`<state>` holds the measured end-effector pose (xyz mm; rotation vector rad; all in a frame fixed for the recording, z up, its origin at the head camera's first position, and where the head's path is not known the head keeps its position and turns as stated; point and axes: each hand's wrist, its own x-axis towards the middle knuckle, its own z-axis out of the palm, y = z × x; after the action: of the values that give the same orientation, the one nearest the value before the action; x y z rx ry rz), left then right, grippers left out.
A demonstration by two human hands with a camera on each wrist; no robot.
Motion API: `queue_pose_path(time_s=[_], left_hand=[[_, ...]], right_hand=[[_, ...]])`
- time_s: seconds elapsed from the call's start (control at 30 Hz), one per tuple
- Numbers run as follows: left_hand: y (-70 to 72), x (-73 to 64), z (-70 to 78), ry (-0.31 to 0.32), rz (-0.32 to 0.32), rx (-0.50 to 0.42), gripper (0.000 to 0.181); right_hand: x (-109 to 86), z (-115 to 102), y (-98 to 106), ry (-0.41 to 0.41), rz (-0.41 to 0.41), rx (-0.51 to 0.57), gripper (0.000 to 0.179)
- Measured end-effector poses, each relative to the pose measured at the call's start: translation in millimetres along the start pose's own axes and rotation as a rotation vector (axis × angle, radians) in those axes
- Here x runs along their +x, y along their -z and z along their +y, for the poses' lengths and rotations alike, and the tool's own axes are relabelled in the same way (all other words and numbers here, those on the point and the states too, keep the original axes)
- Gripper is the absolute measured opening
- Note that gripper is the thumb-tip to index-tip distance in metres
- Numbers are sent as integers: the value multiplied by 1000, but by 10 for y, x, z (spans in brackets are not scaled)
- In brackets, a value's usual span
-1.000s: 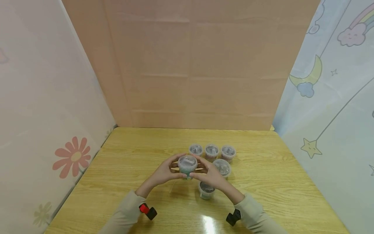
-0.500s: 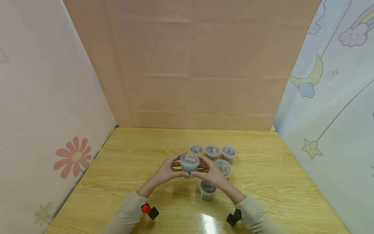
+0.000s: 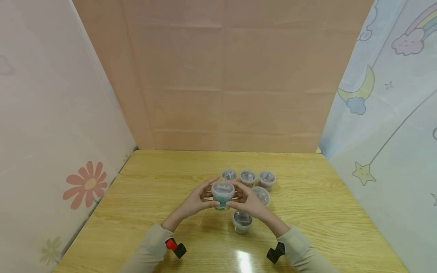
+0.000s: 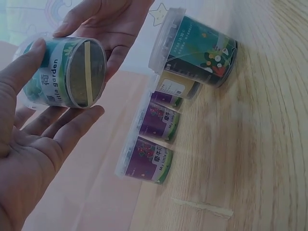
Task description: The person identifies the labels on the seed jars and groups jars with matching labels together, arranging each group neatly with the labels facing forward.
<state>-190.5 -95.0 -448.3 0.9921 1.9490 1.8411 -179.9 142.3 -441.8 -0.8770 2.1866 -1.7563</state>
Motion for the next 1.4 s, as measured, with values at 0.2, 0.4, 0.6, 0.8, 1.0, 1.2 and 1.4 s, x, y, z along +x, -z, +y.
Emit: queue_pose_path(time_s=[0.2,0.4,0.6,0.8,1.0,1.2,1.4], left_hand=[[-46,10,-9,-3,54,-2,74],[-100,48,25,21,115,6,70],[-173,91,238,40,150,36,66],[-202,143,292,28,176,71,65],[-195,164,290,43,177,51,66],[-175,168,280,47,124,20,69],[-154,161,243,34,59,-3,74]], right_hand=[[-13,10,11,40,-11,37,63],[0,36,33,68,11,30,62],[-14,-171,43,40,35,-11,64],[-20,-279,23,-3,81,-52,66],[8,-102,58,5,110,-33,65],[7,16,105,20,88,-1,64],[0,23,134,42,37,41,63]])
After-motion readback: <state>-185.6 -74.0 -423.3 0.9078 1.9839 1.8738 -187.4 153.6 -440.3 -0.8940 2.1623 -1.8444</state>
